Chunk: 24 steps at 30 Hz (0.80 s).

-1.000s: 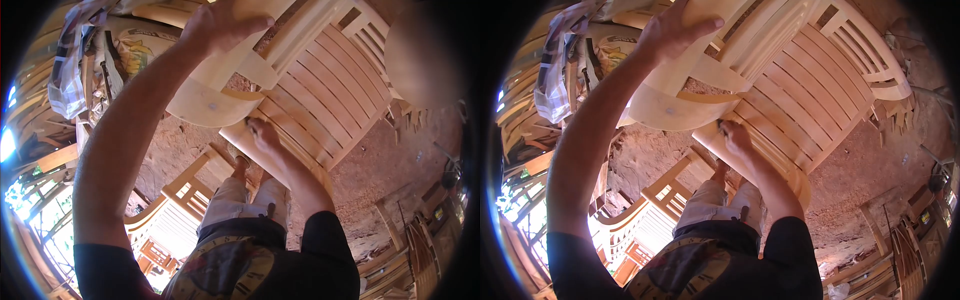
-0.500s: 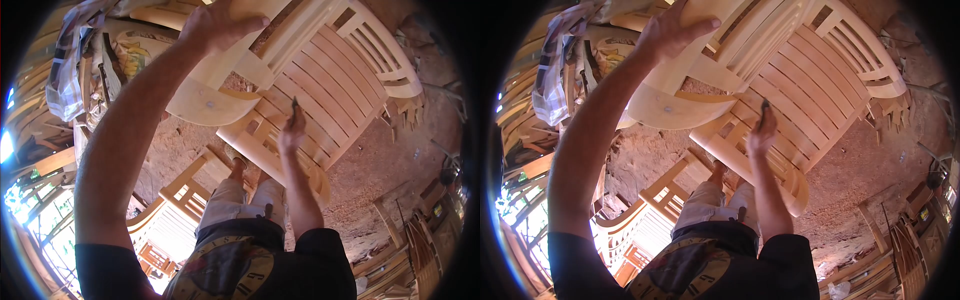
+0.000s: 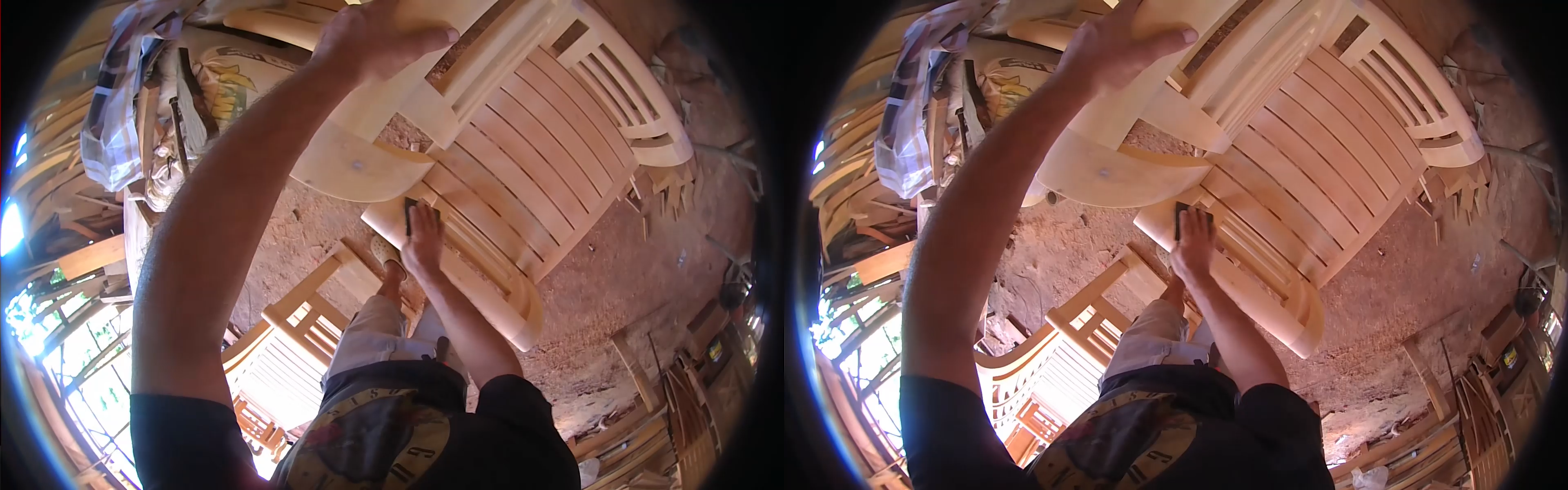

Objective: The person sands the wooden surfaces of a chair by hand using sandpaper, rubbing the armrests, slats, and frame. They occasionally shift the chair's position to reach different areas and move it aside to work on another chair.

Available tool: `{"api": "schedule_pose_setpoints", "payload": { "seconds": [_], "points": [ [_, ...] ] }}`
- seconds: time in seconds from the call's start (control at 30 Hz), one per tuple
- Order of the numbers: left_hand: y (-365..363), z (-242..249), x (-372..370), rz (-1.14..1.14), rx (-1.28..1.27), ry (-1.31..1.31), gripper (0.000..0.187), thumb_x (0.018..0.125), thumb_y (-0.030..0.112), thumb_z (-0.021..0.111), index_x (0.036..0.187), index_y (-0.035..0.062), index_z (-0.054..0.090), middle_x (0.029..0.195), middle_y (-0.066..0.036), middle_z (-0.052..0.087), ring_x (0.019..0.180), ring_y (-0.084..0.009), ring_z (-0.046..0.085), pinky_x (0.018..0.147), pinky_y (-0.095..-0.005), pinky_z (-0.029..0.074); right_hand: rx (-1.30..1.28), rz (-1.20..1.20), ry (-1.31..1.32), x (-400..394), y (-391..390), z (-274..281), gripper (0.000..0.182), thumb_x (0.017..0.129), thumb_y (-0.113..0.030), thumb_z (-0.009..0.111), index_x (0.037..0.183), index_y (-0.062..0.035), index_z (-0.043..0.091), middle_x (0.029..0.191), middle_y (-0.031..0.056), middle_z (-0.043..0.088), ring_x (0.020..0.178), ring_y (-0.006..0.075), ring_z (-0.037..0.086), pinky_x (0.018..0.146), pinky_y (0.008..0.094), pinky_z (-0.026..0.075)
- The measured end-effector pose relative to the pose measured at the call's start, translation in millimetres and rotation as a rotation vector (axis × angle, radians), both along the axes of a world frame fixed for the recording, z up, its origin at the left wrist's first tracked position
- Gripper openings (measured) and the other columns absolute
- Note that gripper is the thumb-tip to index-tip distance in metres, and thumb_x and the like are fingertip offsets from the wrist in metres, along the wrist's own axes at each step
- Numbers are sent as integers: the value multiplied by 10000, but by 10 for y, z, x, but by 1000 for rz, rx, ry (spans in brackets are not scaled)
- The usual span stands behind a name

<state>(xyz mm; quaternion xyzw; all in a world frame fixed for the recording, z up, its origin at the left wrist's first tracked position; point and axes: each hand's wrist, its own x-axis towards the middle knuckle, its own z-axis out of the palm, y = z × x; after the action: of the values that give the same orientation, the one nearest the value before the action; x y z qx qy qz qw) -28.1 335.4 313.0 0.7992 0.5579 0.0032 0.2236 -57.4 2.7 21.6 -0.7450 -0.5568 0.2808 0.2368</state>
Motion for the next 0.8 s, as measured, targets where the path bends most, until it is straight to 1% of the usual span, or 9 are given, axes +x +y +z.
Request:
{"api": "schedule_pose_setpoints", "payload": {
  "seconds": [0.17, 0.2, 0.23, 0.27, 0.4, 0.43, 0.47, 0.63, 0.8],
  "points": [
    [26, -4, -11, -1, 18, 68, 973, 838, 744, 671, 1442, 0, 507, 1240, -292, 691, 1190, -442, 669, 1026, -493, 526, 224, 292, 200, -852, 199, 366, 511, 782, -45, 692, 1285, 9, 616, 1378, 251, 558, 1393, 424, 455, 1060, 611, 395],
    [9, 1, 17, 9, 12, 70, 979, 837, 748, 668, 1444, -3, 505, 1250, -294, 686, 1196, -445, 665, 1032, -493, 524, -312, 609, 571, -1101, 183, 360, 510, 835, -6, 660, 1342, -31, 615, 1437, 245, 542, 1448, 406, 413, 1128, 600, 372],
    [0, 2, 32, 0, 15, 51, 983, 838, 750, 666, 1446, -5, 502, 1258, -297, 681, 1202, -447, 661, 1032, -495, 524, -83, 735, 301, -1159, -8, 729, 520, 938, -97, 556, 1452, -22, 561, 1563, 218, 485, 1497, 347, 384, 1253, 581, 230],
    [-1, 8, 18, -7, 20, 36, 987, 839, 751, 664, 1448, -7, 500, 1267, -301, 676, 1207, -449, 657, 1033, -497, 524, -115, 770, 428, -1329, -89, 767, 515, 986, -165, 543, 1489, -55, 547, 1608, 220, 438, 1547, 340, 308, 1288, 572, 146],
    [9, -36, -19, -10, 43, 44, 988, 844, 747, 659, 1460, -7, 489, 1290, -310, 660, 1227, -453, 643, 1038, -503, 520, -32, 377, 784, -1448, 55, 811, 402, 1017, -206, 611, 1383, -40, 629, 1394, 214, 636, 1310, 364, 593, 1187, 518, 401],
    [3, -31, -13, -9, 33, 46, 985, 843, 745, 661, 1465, 1, 487, 1291, -307, 661, 1228, -452, 643, 1041, -503, 519, -308, 424, 788, -1057, 267, 1143, 387, 1080, -290, 530, 1336, -23, 646, 1198, 190, 729, 1077, 360, 693, 1029, 474, 520],
    [-4, -9, -3, -8, 24, 47, 983, 842, 744, 662, 1470, 9, 485, 1291, -305, 662, 1229, -450, 643, 1043, -502, 518, -155, 147, 854, -978, 189, 1109, 427, 1109, -362, 491, 1293, -16, 662, 1073, 180, 745, 941, 289, 692, 940, 426, 526],
    [-65, 120, -21, -15, 68, -7, 915, 876, 705, 646, 1507, 67, 465, 1342, -280, 647, 1254, -442, 632, 1074, -497, 503, -417, -619, 1676, -60, 46, 570, 385, 948, -230, 665, 1241, 20, 645, 1140, 129, 711, 1000, 244, 716, 923, 402, 579],
    [-83, -232, -163, -137, 566, -158, 678, 953, 469, 691, 1420, 24, 482, 1255, -189, 686, 1160, -385, 679, 996, -487, 545, -335, -755, 1828, 660, -253, 895, 399, 912, -177, 670, 1272, -9, 631, 1188, 133, 712, 1098, 287, 700, 1018, 448, 548]
  ]
}}
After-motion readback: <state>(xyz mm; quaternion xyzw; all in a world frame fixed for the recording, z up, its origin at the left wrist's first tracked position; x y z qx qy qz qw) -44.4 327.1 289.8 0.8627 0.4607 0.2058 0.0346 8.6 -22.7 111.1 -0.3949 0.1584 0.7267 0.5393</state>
